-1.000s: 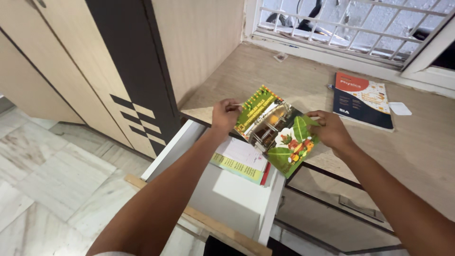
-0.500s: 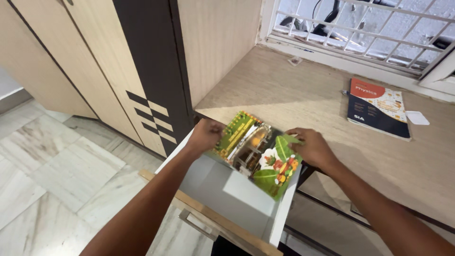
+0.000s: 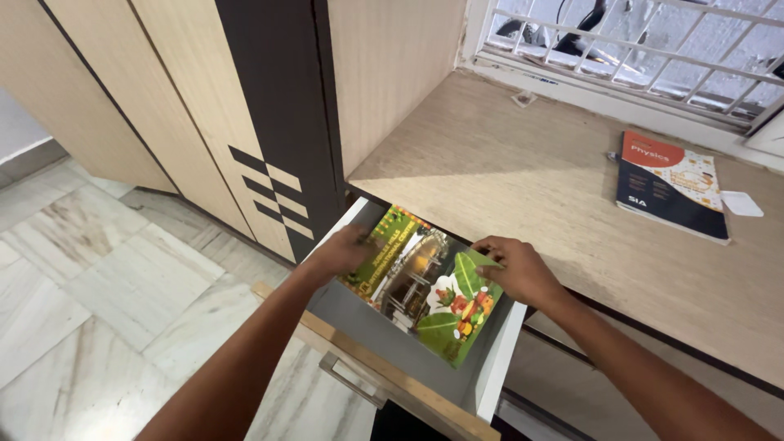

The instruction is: The person sorts and organizes various items including a red folder, informational papers, notebooks, and science textbooks into a desk drawer by hand.

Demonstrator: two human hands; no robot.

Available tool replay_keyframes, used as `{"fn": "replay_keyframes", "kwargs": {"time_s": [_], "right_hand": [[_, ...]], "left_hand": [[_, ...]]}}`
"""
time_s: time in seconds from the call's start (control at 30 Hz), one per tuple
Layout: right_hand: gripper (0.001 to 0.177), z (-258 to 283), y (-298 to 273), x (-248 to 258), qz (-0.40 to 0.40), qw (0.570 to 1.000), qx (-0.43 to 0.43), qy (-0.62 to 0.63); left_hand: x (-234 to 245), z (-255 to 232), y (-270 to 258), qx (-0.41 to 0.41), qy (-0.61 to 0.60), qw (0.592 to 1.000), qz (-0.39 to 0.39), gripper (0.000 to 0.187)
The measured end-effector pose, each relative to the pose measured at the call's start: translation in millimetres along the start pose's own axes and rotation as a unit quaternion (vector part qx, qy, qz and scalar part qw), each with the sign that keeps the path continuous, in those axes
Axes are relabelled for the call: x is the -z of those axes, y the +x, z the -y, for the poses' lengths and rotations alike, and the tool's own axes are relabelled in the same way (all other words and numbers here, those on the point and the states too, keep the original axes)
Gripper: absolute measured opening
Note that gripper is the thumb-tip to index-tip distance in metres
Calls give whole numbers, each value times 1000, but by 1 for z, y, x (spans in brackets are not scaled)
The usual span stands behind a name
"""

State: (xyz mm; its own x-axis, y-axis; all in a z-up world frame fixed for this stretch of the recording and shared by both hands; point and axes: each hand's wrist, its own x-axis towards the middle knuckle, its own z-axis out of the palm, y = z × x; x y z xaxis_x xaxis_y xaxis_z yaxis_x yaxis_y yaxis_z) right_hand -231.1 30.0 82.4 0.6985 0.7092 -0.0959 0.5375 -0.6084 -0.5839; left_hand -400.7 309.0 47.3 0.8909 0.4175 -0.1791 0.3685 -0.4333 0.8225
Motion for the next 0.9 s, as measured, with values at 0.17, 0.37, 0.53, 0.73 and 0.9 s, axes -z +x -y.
{"fn": "replay_keyframes", "kwargs": {"time_s": [0.17,0.37,0.53,0.73,0.9], "right_hand": [[39,-2,-4,-13,21,998,-37,42],[53,-26,-11,-47,-12,884,-191,426],[61,-15,-17,-62,-10,832,-250,495],[78,-16,4,-89,-79,806,-313,496],[35,-46,24,-117,-116,817,-284,489]], "left_hand": [[-12,14,9,15,19,1000,17,32],[-18,42,24,5,-30,999,-14,22],[-22,49,33,54,27,998,-26,27],[-43,65,62,66,-11,993,-93,39],[-51,47,75,111,103,985,-82,42]]}}
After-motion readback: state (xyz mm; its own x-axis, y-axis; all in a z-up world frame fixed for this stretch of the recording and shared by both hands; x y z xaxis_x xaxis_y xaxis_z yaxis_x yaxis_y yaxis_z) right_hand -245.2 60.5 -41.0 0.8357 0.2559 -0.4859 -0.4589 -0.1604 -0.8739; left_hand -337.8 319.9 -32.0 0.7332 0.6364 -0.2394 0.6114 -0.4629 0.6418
